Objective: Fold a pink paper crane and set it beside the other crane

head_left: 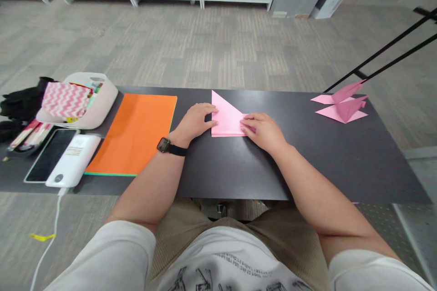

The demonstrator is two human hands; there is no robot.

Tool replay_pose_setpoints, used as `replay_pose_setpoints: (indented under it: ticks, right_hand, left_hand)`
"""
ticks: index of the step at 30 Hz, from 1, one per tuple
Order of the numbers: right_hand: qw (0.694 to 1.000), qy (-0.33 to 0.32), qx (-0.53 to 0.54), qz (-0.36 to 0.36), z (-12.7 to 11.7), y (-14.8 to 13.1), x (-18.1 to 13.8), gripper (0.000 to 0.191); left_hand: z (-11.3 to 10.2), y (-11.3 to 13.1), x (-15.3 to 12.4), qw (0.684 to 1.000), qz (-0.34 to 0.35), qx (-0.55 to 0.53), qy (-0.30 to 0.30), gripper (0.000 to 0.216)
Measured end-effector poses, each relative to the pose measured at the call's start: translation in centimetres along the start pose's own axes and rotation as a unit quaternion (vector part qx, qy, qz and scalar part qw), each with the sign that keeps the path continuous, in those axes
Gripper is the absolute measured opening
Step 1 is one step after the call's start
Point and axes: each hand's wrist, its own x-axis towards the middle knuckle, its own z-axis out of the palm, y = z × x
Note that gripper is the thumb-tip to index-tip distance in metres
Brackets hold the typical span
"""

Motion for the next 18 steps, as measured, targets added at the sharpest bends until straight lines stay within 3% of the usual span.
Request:
replay_pose_setpoints:
  ticks: [5, 10, 12, 14, 18]
  right_hand:
    - [1.000, 0.005, -0.018, -0.001, 0.1, -0.3, 0.0, 0.027]
    - [0.999, 0.004, -0.033, -0.002, 0.3, -0.3, -0.1, 0.027]
    - [0.999, 0.004, -0.036, 0.006, 0.4, -0.3, -0.1, 0.027]
    - [0.999, -0.001, -0.034, 0.012, 0.4, -0.1, 0.0, 0.027]
    - [1.000, -0.014, 0.003, -0.009, -0.2, 0.6, 0.3, 0.031]
  left_hand:
    - [-0.8, 1.5, -0.2, 0.998, 0.029, 0.053, 0.026, 0.035]
    - [-1.7, 6.9, -1.3, 0.987, 0.070, 0.116, 0.088, 0.028]
    - [-1.1, 9.6, -2.2, 0.985, 0.096, 0.124, 0.065, 0.030]
    - [-0.1, 11.8, -3.2, 0.985, 0.131, 0.113, 0.000, 0.033]
    - [2.1, 13.4, -4.4, 0.983, 0.113, 0.129, -0.067, 0.046]
